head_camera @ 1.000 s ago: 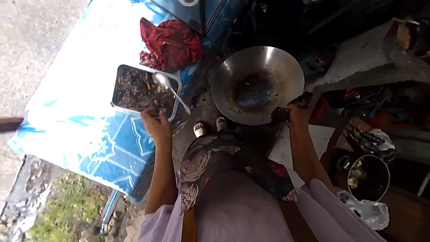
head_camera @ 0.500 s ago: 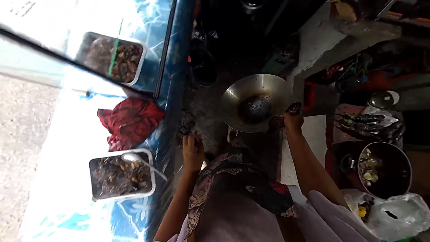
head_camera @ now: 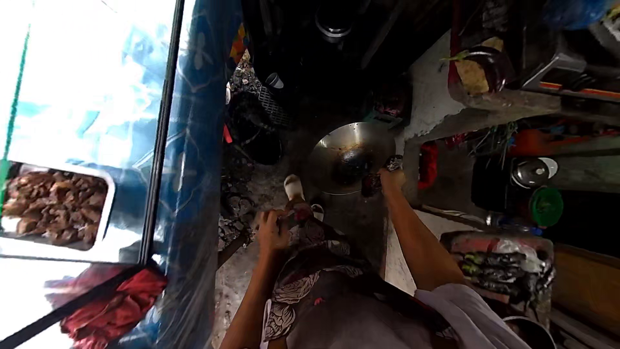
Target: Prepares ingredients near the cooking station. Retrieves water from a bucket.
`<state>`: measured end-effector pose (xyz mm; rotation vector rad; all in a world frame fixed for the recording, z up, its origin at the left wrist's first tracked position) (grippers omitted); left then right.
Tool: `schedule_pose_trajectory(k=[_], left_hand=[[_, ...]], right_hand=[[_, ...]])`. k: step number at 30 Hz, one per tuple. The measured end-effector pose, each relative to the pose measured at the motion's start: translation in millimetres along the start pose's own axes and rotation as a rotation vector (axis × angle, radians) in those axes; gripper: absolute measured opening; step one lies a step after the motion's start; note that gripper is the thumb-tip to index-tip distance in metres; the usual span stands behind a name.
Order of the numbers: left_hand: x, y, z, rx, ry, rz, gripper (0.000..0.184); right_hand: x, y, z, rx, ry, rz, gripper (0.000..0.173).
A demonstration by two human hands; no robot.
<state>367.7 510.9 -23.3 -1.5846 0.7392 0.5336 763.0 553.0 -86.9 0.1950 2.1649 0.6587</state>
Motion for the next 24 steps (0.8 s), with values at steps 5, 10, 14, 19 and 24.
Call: schedule_pose_trajectory(k=[5, 10, 14, 19, 24], left_hand=[[39.6, 20.9, 98.4, -0.076, 0.074, -0.01, 0.018], [83.2, 32.3, 243.8, -0.206, 0.349, 0.058, 0.024], [126.8, 49.2, 377.0, -0.191, 0.46, 0.141, 0.027], [195.3, 97.1, 523.4, -0.328, 0.451, 0.162, 0.04], [254.4, 147.2, 639.8, -0.403, 0.257, 0.277, 0.062]], right_hand=[[53.7, 75.1, 71.0, 0.045, 0.025, -0.12, 0.052], [127.2, 128.5, 171.4, 0.159, 0.021, -0.083, 0.053], [189.7, 152.0, 252.2, 0.214, 0.008, -0.01, 0.059], [261.6, 173.8, 339.7, 0.229, -0.017, 0.006, 0.06], [332.4, 170.6, 420.8, 0.344, -0.052, 0.052, 0.056]])
Point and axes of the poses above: each hand's wrist, its own z-axis towards the middle knuckle, its own x-axis out of the palm, y = z × x, the point moved 4 cm from there along z, towards the middle knuckle, and after that the axes turned 5 degrees about z, right-handed, at the moved point
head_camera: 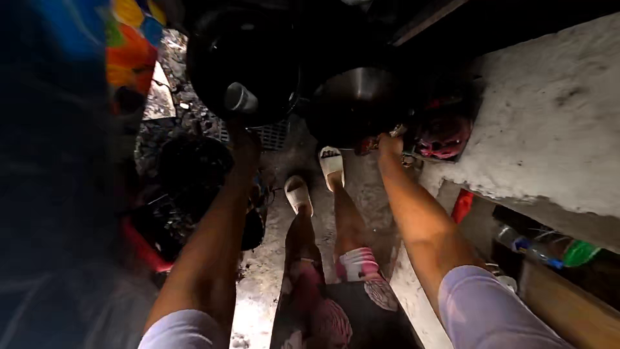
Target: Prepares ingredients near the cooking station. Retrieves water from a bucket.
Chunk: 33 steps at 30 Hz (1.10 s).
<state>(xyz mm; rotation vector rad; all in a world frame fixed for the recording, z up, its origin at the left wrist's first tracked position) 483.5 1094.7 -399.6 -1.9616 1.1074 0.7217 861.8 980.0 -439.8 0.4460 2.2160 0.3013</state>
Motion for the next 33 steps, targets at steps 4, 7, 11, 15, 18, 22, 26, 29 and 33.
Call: schedule_pose_trajectory(k=[4, 7, 11, 15, 18, 22, 26, 29, 33], left_hand=[[24.4, 3.5, 87.9, -0.172, 0.014, 0.118, 0.082], [39.4, 11.0, 137.4, -0.271, 0.096, 0.156, 0.08], [65.5, 15.5, 169.1, -0.215, 0.207, 0.287, 0.055], [74.9, 17.9, 190.7, -0.204, 0.186, 0.071, 0.058], [85.0, 24.4, 198.0, -0.385, 0.23, -0.242, 0.056], [92.8, 15.2, 185.4, -0.355, 0.23, -0.138, 0.053], [84.6, -15.0, 147.9, -0.124, 0.092, 0.053, 0.046], [64.6, -45.7, 109.7, 0.066, -0.006, -0.049, 0.043], [47.6, -103.6, 59.4, 0.357, -0.151, -0.038, 0.033]], right_hand=[[61.1, -10.0, 57.9, 0.064, 0.121, 0.251, 0.052], [101.0, -7.9, 86.8, 0.05, 0.159, 0.391, 0.047], [148.5, -4.1, 107.7, 0.057, 0.193, 0.449, 0.048], [171.4, 0.1, 127.5, 0.117, 0.275, 0.43, 0.05], [169.5, 3.0, 136.4, 0.158, 0.391, 0.456, 0.045], [142.3, -3.0, 132.2, 0.156, 0.34, 0.401, 0.05], [90.4, -23.8, 116.2, 0.07, 0.312, 0.342, 0.055], [48.6, -38.1, 105.1, -0.051, 0.302, 0.226, 0.054], [2.3, -59.7, 89.8, -0.014, 0.248, 0.17, 0.058]])
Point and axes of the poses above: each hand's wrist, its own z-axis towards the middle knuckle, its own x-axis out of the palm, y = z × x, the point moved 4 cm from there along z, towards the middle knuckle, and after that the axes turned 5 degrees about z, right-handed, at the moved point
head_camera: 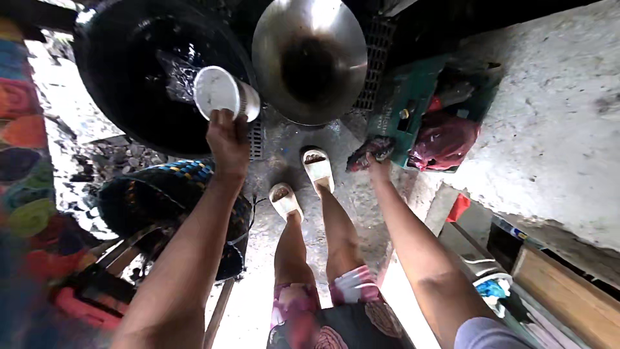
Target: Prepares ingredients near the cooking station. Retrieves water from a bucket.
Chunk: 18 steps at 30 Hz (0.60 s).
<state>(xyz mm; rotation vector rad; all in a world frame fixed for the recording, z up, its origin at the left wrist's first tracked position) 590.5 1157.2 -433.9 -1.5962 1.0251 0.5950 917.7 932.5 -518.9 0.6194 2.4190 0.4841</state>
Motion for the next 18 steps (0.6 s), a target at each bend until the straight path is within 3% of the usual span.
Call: schedule_pose_trajectory(k=[6, 10, 14, 18], left_hand=[[23.6, -92.4, 15.6, 0.163, 0.127, -0.137, 0.027], [63.3, -132.0, 62.5, 0.11, 0.348, -0.086, 0.039], [83.9, -143.5, 95.5, -0.042, 0.333, -0.067, 0.042], [84.1, -119.8, 107.4, -0.121, 0.308, 0.037, 0.045]], right_hand=[[-36.3, -14.2, -51.0, 0.083, -0.003, 0.028, 0.047], [-49.6, -26.4, -68.4, 0.03, 0.013, 0.001, 0.042], [-63.5, -43.2, -73.1, -0.004, 0.029, -0.018, 0.04], [-72.9, -54.8, -74.2, 0.034, 0.005, 0.029, 0.036]])
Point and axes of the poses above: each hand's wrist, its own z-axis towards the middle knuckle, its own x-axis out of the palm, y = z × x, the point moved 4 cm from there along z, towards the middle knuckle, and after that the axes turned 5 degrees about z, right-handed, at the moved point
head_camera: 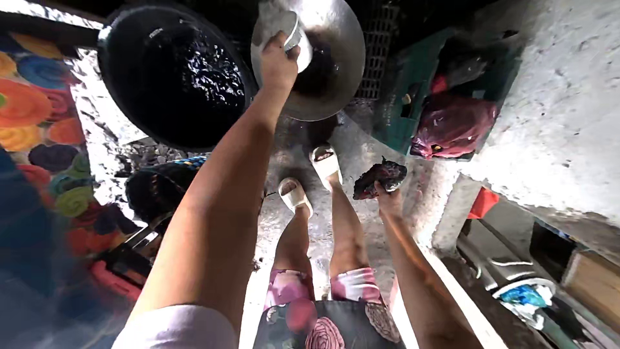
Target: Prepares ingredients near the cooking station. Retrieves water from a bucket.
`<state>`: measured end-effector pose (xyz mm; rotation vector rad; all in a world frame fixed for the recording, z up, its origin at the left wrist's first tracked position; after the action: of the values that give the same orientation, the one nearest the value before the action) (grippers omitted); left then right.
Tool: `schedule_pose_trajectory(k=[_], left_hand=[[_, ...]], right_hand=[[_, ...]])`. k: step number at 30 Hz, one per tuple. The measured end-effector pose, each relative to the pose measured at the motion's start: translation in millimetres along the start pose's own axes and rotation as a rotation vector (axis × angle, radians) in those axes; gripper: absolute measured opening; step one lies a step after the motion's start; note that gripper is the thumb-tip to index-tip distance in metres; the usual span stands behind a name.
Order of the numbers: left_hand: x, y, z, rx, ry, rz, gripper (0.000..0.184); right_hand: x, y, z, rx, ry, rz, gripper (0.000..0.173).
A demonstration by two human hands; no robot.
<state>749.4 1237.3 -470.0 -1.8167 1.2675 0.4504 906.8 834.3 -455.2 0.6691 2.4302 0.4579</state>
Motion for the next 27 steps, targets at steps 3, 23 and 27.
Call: schedule_pose_trajectory(k=[3, 23, 27], left_hand=[[1.3, 26.2, -3.0, -0.014, 0.024, 0.092, 0.046], [128.9, 15.0, -56.4, 0.049, 0.582, 0.36, 0.045], [116.4, -31.4, -42.6, 0.025, 0.556, 0.11, 0.045]], right_hand=[[-8.8, -9.0, 2.2, 0.033, -0.011, -0.026, 0.038], [-31.6, -22.9, 18.0, 0.037, -0.047, 0.167, 0.035], [-29.8, -18.6, 14.6, 0.04, -0.044, 0.146, 0.032]])
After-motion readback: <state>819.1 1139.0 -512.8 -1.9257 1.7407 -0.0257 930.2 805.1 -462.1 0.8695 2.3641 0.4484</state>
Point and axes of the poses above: each hand's wrist, its own z-axis towards the middle knuckle, its own x-axis out of the palm, y = z × x, the point moved 4 cm from there along z, towards the middle knuckle, and after that the axes turned 5 degrees about z, right-handed, at the moved point
